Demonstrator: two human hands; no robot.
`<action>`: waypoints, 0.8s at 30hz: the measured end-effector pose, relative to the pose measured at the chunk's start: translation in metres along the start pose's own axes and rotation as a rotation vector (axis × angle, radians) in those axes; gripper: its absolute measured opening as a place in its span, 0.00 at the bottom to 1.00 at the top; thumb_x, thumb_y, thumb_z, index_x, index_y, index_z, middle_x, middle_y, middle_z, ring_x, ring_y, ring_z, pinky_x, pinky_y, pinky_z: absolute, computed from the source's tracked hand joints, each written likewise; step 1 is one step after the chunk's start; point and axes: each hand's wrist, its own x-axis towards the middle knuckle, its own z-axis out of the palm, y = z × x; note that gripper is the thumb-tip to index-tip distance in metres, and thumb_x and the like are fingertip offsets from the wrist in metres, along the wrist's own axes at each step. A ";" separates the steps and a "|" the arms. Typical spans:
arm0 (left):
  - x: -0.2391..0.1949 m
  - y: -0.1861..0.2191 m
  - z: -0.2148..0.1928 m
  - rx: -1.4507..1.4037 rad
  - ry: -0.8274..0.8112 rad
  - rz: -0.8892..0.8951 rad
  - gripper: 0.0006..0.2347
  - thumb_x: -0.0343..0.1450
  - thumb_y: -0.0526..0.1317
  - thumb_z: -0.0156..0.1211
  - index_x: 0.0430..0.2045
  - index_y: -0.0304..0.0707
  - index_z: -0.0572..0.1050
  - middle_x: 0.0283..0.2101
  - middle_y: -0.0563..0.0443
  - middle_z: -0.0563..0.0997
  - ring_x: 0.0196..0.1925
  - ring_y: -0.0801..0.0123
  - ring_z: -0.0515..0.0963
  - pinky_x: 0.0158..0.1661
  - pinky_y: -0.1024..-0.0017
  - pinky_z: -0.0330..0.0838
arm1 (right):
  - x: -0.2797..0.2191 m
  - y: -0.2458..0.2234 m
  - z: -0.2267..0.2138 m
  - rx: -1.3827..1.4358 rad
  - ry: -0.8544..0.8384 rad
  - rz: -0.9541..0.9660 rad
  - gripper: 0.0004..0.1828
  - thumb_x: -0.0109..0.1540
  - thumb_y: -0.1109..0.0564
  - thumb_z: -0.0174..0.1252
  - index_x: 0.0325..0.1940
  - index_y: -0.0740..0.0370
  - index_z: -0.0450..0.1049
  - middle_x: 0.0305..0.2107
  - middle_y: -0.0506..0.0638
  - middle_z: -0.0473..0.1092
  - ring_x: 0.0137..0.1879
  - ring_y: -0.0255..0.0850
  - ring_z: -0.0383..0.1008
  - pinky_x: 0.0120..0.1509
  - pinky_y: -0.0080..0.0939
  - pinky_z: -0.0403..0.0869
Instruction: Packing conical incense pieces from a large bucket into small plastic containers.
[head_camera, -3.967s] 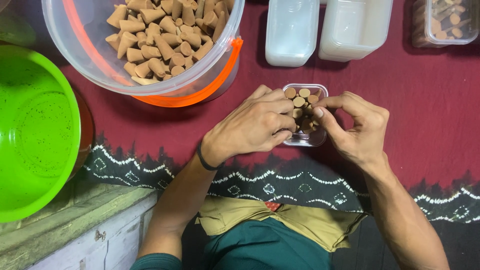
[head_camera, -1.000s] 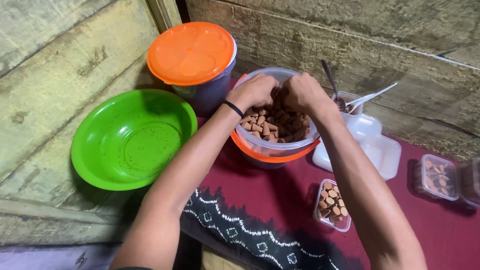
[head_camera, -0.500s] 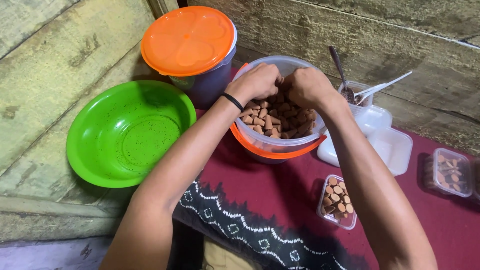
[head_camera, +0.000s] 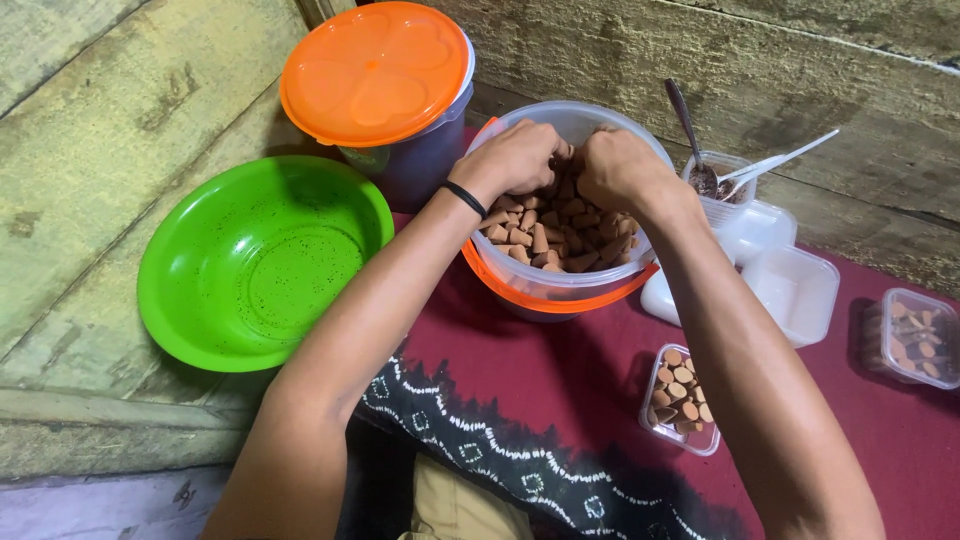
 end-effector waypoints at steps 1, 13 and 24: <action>-0.001 0.000 0.000 -0.001 -0.002 -0.002 0.10 0.66 0.37 0.61 0.38 0.37 0.83 0.41 0.37 0.85 0.51 0.46 0.83 0.48 0.51 0.77 | 0.002 0.001 0.002 0.001 -0.003 -0.001 0.16 0.55 0.52 0.55 0.36 0.63 0.84 0.41 0.66 0.77 0.45 0.68 0.79 0.48 0.66 0.78; 0.014 -0.013 0.009 -0.017 0.018 0.008 0.10 0.66 0.37 0.61 0.38 0.43 0.84 0.42 0.40 0.86 0.54 0.45 0.82 0.53 0.49 0.74 | -0.024 -0.026 -0.032 0.065 -0.019 0.025 0.16 0.54 0.60 0.50 0.35 0.57 0.85 0.40 0.63 0.77 0.47 0.69 0.78 0.49 0.65 0.78; 0.030 -0.028 0.019 -0.098 0.163 0.081 0.02 0.62 0.40 0.64 0.24 0.45 0.80 0.30 0.46 0.85 0.45 0.49 0.84 0.43 0.53 0.75 | -0.031 -0.032 -0.049 0.282 0.057 0.068 0.18 0.58 0.60 0.49 0.43 0.54 0.84 0.37 0.64 0.79 0.49 0.66 0.78 0.48 0.65 0.77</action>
